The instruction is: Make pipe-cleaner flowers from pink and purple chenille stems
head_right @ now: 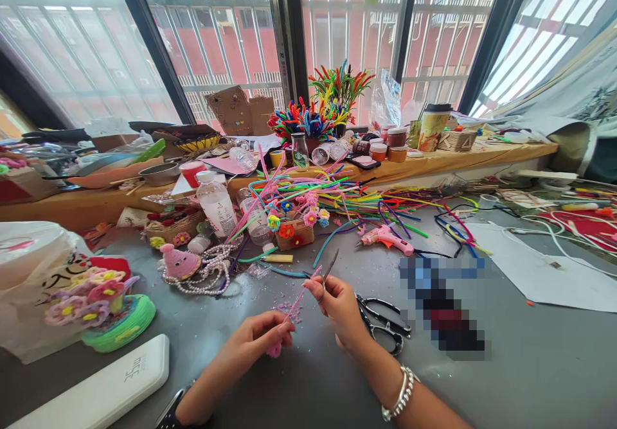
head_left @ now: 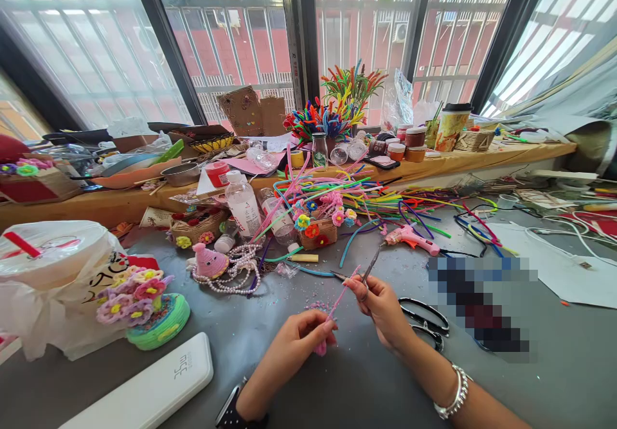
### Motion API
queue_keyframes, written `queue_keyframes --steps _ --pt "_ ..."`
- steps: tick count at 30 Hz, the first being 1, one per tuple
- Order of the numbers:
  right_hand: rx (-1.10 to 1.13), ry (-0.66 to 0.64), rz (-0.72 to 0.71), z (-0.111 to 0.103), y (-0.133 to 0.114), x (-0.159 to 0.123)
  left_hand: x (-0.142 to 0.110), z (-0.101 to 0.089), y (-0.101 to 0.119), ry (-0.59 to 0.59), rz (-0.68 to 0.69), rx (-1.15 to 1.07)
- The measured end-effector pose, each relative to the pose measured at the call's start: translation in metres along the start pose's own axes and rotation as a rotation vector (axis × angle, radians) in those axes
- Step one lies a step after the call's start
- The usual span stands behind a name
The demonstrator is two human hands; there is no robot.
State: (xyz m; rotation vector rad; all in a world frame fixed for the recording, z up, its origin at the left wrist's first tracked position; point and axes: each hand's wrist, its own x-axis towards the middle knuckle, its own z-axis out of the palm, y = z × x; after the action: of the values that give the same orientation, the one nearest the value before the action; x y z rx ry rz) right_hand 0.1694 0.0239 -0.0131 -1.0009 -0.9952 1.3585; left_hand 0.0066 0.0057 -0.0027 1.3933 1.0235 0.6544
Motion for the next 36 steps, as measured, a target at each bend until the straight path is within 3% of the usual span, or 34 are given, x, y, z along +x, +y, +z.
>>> queue_keyframes --steps 9,15,24,32,36 --pt "-0.008 -0.003 0.035 -0.002 -0.006 0.002 0.0 -0.001 0.0 0.033 0.076 -0.081" --pt "-0.166 -0.211 0.057 0.0 -0.003 0.0 -0.001 -0.006 0.006 0.264 0.188 0.039" --pt "-0.482 -0.576 -0.12 0.012 -0.001 -0.016 -0.003 -0.007 0.008 0.212 0.069 -0.189" --pt "-0.635 -0.667 -0.201 0.009 0.001 -0.018 -0.004 -0.007 0.011 0.233 0.046 -0.244" --pt "-0.646 -0.65 -0.211 0.01 0.001 -0.019 -0.005 -0.008 0.011 0.217 0.057 -0.191"
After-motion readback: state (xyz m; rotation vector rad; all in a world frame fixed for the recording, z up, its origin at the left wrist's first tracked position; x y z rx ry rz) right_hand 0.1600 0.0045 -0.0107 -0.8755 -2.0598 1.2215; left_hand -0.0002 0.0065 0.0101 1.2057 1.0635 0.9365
